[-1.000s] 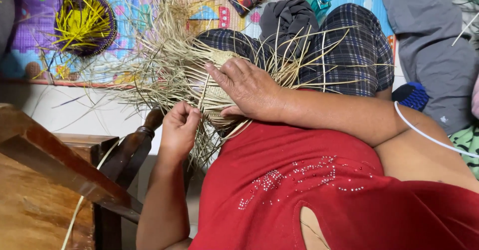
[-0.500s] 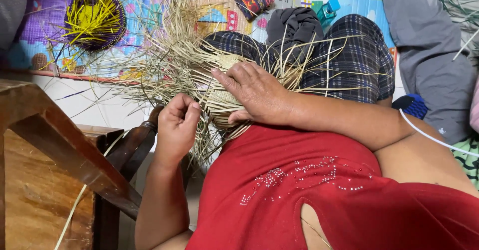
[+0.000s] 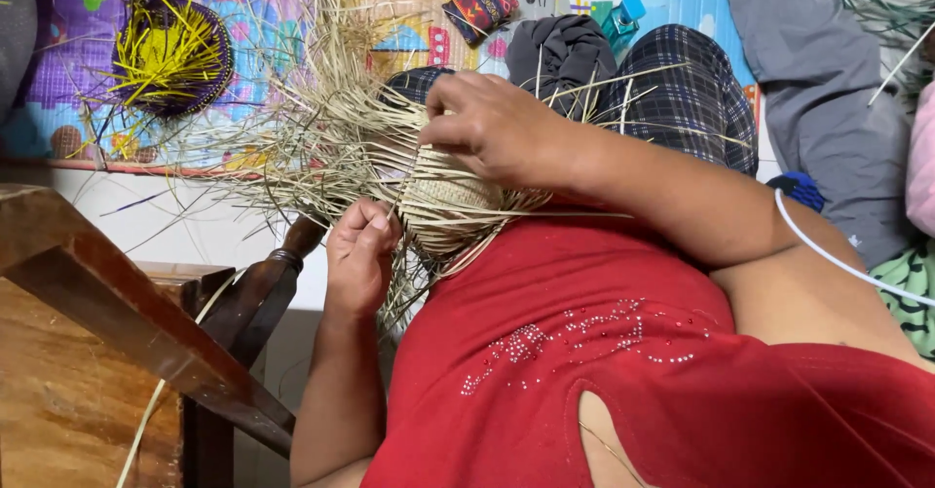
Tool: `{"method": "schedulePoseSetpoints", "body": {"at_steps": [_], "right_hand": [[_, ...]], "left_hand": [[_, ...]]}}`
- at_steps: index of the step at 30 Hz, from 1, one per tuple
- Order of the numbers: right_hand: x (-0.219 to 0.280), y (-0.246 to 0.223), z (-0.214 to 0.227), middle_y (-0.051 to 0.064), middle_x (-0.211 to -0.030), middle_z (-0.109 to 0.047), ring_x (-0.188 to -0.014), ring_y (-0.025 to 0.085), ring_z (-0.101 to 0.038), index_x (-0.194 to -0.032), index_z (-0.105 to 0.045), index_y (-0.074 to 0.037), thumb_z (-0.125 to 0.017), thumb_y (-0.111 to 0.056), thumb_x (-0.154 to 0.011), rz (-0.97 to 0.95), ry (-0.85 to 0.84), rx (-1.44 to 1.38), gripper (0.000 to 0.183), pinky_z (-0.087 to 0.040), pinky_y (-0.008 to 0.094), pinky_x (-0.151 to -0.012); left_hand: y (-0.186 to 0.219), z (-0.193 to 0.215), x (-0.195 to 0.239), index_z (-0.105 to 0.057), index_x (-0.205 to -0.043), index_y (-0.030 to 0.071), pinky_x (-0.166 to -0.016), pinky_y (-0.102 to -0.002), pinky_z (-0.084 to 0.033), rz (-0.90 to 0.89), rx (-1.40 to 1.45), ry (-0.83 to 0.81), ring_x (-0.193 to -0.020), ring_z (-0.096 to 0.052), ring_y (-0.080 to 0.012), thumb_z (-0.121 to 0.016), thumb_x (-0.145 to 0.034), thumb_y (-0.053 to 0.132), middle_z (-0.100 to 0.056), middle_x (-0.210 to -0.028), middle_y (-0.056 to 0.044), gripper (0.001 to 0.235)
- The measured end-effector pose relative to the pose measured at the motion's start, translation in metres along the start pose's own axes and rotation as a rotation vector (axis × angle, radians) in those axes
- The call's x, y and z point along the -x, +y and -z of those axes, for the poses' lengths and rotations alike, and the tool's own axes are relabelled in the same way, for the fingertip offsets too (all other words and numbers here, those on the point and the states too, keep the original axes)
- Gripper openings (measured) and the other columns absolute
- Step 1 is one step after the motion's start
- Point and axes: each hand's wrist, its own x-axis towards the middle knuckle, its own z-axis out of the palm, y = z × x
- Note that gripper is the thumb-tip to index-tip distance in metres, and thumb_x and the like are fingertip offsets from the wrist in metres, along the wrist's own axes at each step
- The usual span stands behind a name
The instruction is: Hand-weaving a hat using dried straw or grass fibers, tucking in loose ends to secure the weave.
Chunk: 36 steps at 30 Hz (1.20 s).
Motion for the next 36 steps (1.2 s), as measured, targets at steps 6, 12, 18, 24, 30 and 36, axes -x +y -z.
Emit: {"method": "schedulePoseSetpoints", "body": {"at_steps": [6, 12, 18, 24, 30, 36], "right_hand": [[-0.032, 0.004, -0.005, 0.007, -0.103, -0.057, -0.105, 0.025, -0.058, -0.099, -0.076, -0.019, -0.065, -0.02, -0.101, -0.051, -0.282, -0.292, 0.011, -0.05, 0.045, -0.093], [-0.039, 0.018, -0.025, 0.011, -0.11, -0.048, -0.11, 0.033, -0.049, -0.093, -0.063, -0.017, -0.064, -0.033, -0.103, 0.009, -0.363, -0.405, 0.019, -0.044, 0.052, -0.093], [-0.034, 0.005, -0.005, 0.015, -0.119, -0.046, -0.118, 0.036, -0.045, -0.102, -0.065, -0.012, -0.06, -0.024, -0.103, -0.025, -0.404, -0.465, 0.013, -0.038, 0.055, -0.099], [-0.035, -0.012, 0.024, 0.02, -0.126, -0.05, -0.125, 0.041, -0.043, -0.109, -0.073, -0.015, -0.067, -0.01, -0.092, 0.03, -0.481, -0.353, 0.019, -0.033, 0.061, -0.105], [-0.036, -0.009, 0.01, 0.008, -0.128, -0.058, -0.124, 0.032, -0.046, -0.097, -0.076, -0.019, -0.079, -0.017, -0.07, 0.106, -0.387, -0.129, 0.027, -0.032, 0.053, -0.104], [-0.042, -0.008, 0.009, 0.008, -0.121, -0.057, -0.113, 0.032, -0.05, -0.09, -0.072, -0.018, -0.077, -0.017, -0.067, 0.177, -0.361, -0.093, 0.023, -0.037, 0.052, -0.095]], "left_hand": [[0.0, 0.001, 0.0, -0.048, -0.08, 0.006, -0.058, -0.028, -0.028, 0.007, 0.106, 0.009, -0.062, -0.033, -0.0118, -0.055, -0.097, 0.008, -0.037, -0.066, -0.002, 0.018], [-0.012, 0.011, 0.003, -0.047, -0.082, 0.006, -0.06, -0.028, -0.029, 0.042, 0.279, -0.001, -0.062, -0.035, -0.0144, -0.057, -0.097, 0.009, -0.035, -0.067, -0.002, 0.018], [-0.009, -0.002, 0.008, -0.05, -0.083, 0.004, -0.059, -0.029, -0.03, 0.049, 0.334, 0.014, -0.063, -0.035, -0.0141, -0.058, -0.096, 0.007, -0.037, -0.068, -0.003, 0.015], [0.003, -0.015, 0.006, -0.049, -0.082, 0.006, -0.058, -0.029, -0.029, 0.016, 0.219, -0.024, -0.062, -0.032, -0.0139, -0.058, -0.096, 0.008, -0.038, -0.068, -0.005, 0.017], [0.016, -0.003, 0.011, -0.054, -0.091, 0.006, -0.071, -0.026, -0.036, 0.236, 0.252, -0.069, -0.076, -0.042, -0.013, -0.051, -0.098, 0.006, -0.054, -0.086, -0.006, 0.008], [0.012, -0.007, 0.009, -0.054, -0.092, 0.006, -0.074, -0.027, -0.037, 0.227, 0.27, -0.097, -0.077, -0.041, -0.0133, -0.053, -0.1, 0.007, -0.053, -0.087, -0.006, 0.008]]}}
